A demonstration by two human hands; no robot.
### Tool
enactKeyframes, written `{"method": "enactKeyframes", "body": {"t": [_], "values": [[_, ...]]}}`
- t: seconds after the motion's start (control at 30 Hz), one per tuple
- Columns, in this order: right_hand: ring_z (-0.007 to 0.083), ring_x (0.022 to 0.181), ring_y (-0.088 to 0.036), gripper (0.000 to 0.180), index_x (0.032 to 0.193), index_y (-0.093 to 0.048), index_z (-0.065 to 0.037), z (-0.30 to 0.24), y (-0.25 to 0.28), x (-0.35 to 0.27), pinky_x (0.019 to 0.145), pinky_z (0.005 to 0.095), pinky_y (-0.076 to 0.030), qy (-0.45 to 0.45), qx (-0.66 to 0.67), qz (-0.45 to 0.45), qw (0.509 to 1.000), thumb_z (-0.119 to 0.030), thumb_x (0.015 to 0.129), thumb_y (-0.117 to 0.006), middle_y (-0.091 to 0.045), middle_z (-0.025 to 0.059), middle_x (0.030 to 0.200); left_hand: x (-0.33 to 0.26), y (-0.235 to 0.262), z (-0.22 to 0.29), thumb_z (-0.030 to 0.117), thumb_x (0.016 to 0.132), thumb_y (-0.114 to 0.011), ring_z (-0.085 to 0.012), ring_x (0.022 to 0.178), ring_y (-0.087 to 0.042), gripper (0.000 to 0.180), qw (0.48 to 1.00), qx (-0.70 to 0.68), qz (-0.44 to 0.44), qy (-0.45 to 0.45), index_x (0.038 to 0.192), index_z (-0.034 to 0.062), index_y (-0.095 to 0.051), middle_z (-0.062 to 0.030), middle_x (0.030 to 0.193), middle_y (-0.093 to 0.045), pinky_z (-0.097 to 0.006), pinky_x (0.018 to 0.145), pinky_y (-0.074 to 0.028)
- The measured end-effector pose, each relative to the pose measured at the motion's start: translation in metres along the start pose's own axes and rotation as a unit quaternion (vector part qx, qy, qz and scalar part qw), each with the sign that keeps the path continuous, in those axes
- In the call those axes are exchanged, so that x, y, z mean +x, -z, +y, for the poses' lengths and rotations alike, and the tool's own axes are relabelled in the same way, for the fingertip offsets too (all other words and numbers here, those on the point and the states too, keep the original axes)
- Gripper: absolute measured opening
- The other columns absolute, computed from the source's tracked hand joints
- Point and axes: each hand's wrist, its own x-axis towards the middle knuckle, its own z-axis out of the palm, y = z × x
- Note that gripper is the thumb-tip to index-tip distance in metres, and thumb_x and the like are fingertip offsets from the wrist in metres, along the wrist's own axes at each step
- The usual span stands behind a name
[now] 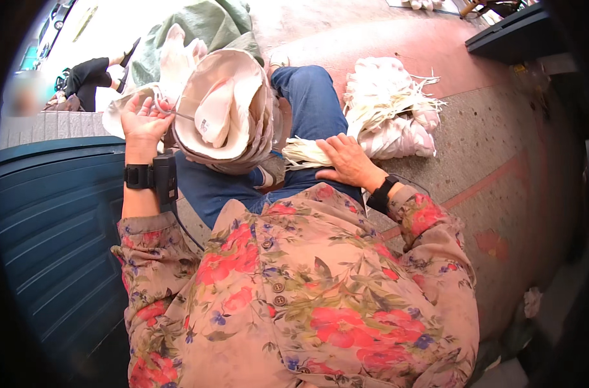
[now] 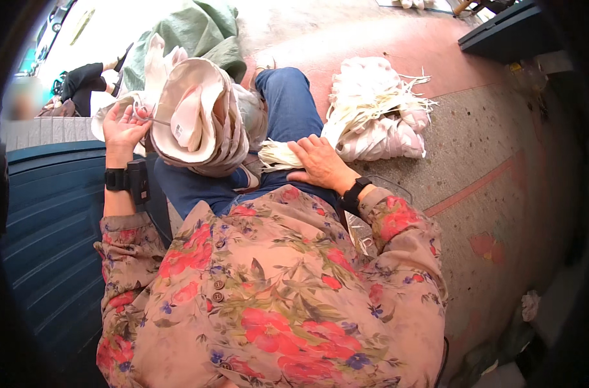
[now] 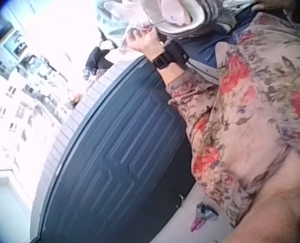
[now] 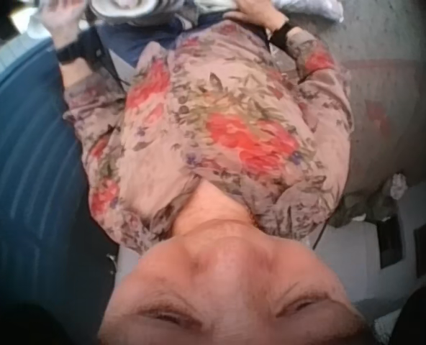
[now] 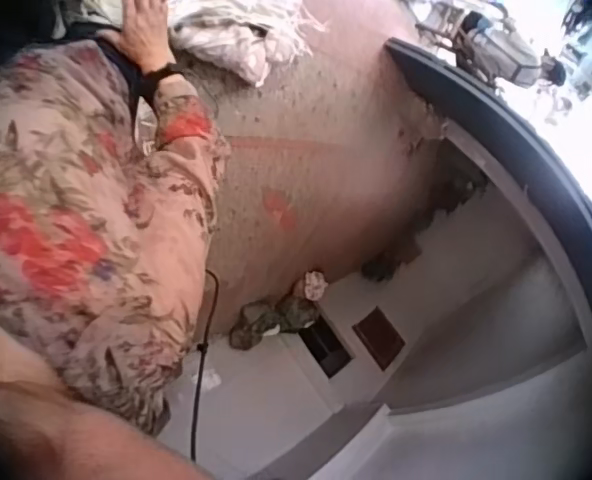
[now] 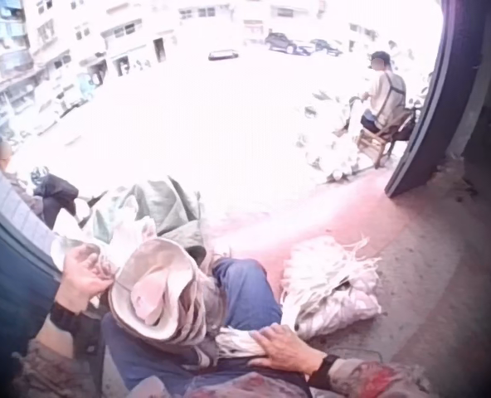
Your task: Lace and prepare white athletic shoes for finishing.
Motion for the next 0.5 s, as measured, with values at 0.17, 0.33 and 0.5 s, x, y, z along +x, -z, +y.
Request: {"method": "enactKeyframes", "body": {"t": [0.17,0.33,0.5], "values": [[0.0298,0.067,-0.056,0.015,0.083,-0.053,-0.004,0.004,-0.028,0.021,0.061,0.0379,-0.045,-0.135,0.069,0.017,0.988,-0.009,0.069,-0.055,-0.056,0.0133,0.074,-0.008,0.0,0.008,0.032,0.077,-0.051,-0.0268,0.091,-0.042,0.04,1.0,0.024,-0.017,0.001,0.105,0.0054,-0.038,-0.0148,0.102,-0.038,-0.049,0.088,-0.031],[0.0304,0.059,-0.059,0.008,0.071,-0.057,-0.005,-0.025,-0.052,0.063,0.053,0.0397,-0.047,-0.119,0.081,-0.098,0.985,-0.009,0.068,-0.052,-0.059,0.0147,0.066,0.01,0.02,0.029,0.03,0.076,-0.054,-0.0264,0.09,-0.043,0.036,0.999,-0.001,0.032,-0.032,0.1,0.0065,-0.043,-0.0138,0.096,-0.042,-0.048,0.086,-0.032],[0.0266,0.069,-0.059,0.013,0.072,-0.058,-0.006,-0.023,-0.086,0.048,0.059,0.038,-0.046,-0.026,0.021,-0.125,0.992,-0.015,0.065,-0.054,-0.058,0.0124,0.07,0.006,0.015,0.032,0.025,0.076,-0.053,-0.0251,0.081,-0.045,0.036,0.999,0.02,0.006,-0.042,0.103,0.007,-0.038,-0.0144,0.094,-0.042,-0.048,0.084,-0.033]]}}
